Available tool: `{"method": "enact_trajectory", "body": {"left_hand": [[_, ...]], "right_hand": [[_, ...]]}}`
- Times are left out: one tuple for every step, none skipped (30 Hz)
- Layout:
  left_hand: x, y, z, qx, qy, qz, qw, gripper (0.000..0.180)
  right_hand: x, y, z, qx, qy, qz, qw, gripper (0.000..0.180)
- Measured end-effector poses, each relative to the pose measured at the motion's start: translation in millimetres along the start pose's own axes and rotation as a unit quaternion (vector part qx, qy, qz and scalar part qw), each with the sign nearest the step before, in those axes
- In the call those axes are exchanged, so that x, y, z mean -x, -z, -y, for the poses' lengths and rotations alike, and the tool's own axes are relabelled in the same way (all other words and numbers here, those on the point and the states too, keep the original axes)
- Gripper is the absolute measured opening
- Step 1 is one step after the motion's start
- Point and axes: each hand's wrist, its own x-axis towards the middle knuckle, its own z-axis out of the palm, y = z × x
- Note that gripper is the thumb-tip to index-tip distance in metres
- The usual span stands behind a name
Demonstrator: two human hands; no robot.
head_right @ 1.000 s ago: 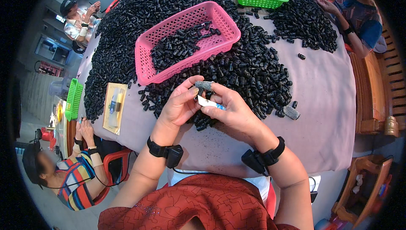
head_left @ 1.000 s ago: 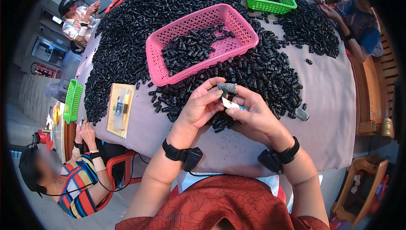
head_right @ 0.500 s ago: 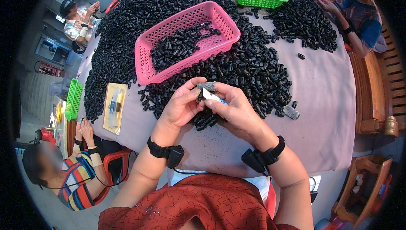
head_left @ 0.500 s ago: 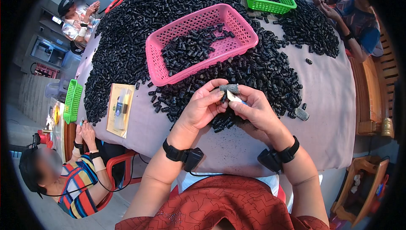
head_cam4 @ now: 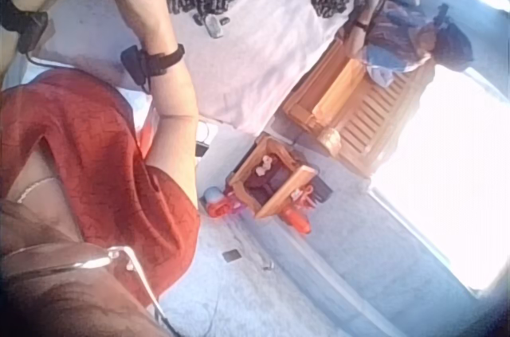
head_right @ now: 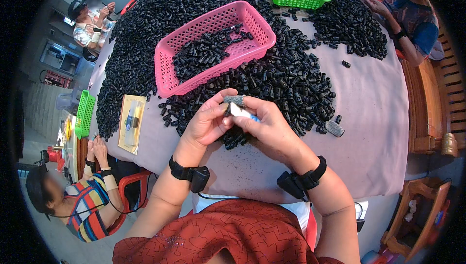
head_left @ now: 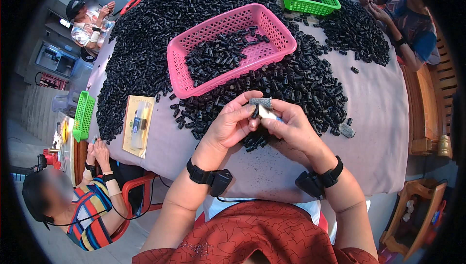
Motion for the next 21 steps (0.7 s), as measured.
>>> {"method": "enact_trajectory", "body": {"left_hand": [[-0.1, -1.6, 0.7, -0.007, 0.005, 0.015, 1.000, 0.042], [-0.3, -4.1, 1.3, -0.014, 0.010, 0.030, 0.999, 0.042], [-0.7, -7.6, 2.3, -0.010, 0.003, 0.015, 1.000, 0.042], [-0.9, -6.4, 2.5, -0.010, 0.003, 0.015, 1.000, 0.042], [-1.3, -4.0, 2.9, 0.004, -0.006, 0.014, 1.000, 0.042], [-1.5, -2.7, 2.9, 0.019, -0.016, 0.014, 1.000, 0.043], [-1.3, -3.0, 2.1, 0.019, -0.016, 0.014, 1.000, 0.043], [-0.6, -3.8, 0.8, 0.019, -0.013, 0.000, 1.000, 0.043], [-0.2, -4.4, 0.0, 0.019, -0.010, -0.014, 1.000, 0.044], [-0.4, -4.8, 0.0, 0.019, -0.010, -0.014, 1.000, 0.044], [-0.6, -5.2, 0.2, 0.022, -0.008, -0.015, 1.000, 0.044], [-0.6, -5.3, 0.4, 0.025, -0.005, -0.016, 1.000, 0.044], [-0.4, -5.0, 0.3, 0.025, -0.005, -0.016, 1.000, 0.044], [0.0, -4.4, 0.2, 0.018, -0.007, -0.015, 1.000, 0.043], [0.3, -4.0, 0.2, 0.011, -0.008, -0.014, 1.000, 0.043], [0.2, -4.3, 0.0, 0.011, -0.008, -0.014, 1.000, 0.043], [0.1, -4.9, -0.2, 0.004, -0.008, -0.020, 1.000, 0.043], [0.1, -5.1, -0.3, -0.003, -0.008, -0.027, 1.000, 0.043], [0.3, -5.1, -0.4, -0.003, -0.009, -0.027, 1.000, 0.043], [0.4, -4.8, -0.5, 0.001, -0.006, -0.018, 1.000, 0.043], [0.6, -4.7, -0.5, 0.004, -0.003, -0.009, 1.000, 0.043]], "right_hand": [[-0.6, 4.8, -3.4, -0.041, -0.010, 0.001, 0.999, 0.030], [-1.0, 7.5, -4.7, -0.081, -0.021, 0.002, 0.996, 0.027], [-1.2, 7.1, -4.7, -0.056, -0.012, -0.005, 0.998, 0.025], [-1.1, 6.5, -4.1, -0.056, -0.012, -0.004, 0.998, 0.025], [-0.9, 6.0, -3.6, -0.050, -0.012, 0.005, 0.999, 0.027], [-0.7, 5.2, -2.9, -0.043, -0.012, 0.014, 0.999, 0.030], [-0.4, 2.8, -1.9, -0.043, -0.012, 0.015, 0.999, 0.030], [0.0, -1.0, -0.4, -0.054, 0.001, 0.020, 0.998, 0.033], [0.2, -3.2, 0.7, -0.065, 0.013, 0.026, 0.997, 0.037], [0.7, -2.7, 1.6, -0.065, 0.013, 0.026, 0.997, 0.037], [1.3, -1.6, 2.5, -0.050, 0.005, 0.028, 0.998, 0.039], [1.5, -1.0, 2.8, -0.036, -0.003, 0.030, 0.999, 0.041], [1.3, -0.8, 2.1, -0.036, -0.003, 0.031, 0.999, 0.041], [0.8, -0.5, 0.8, -0.029, 0.002, 0.033, 0.999, 0.040], [0.7, -0.3, 0.0, -0.023, 0.006, 0.035, 0.999, 0.039], [0.4, 0.0, -0.1, -0.023, 0.006, 0.035, 0.999, 0.039], [0.2, 0.4, -0.3, -0.013, 0.007, 0.033, 0.999, 0.039], [0.0, 0.7, -0.5, -0.002, 0.008, 0.031, 0.999, 0.038], [-0.1, 0.4, -0.4, -0.002, 0.008, 0.031, 0.999, 0.038], [-0.1, -0.1, -0.3, -0.018, 0.000, 0.022, 1.000, 0.037], [-0.1, -0.3, -0.2, -0.033, -0.008, 0.012, 0.999, 0.035]]}}
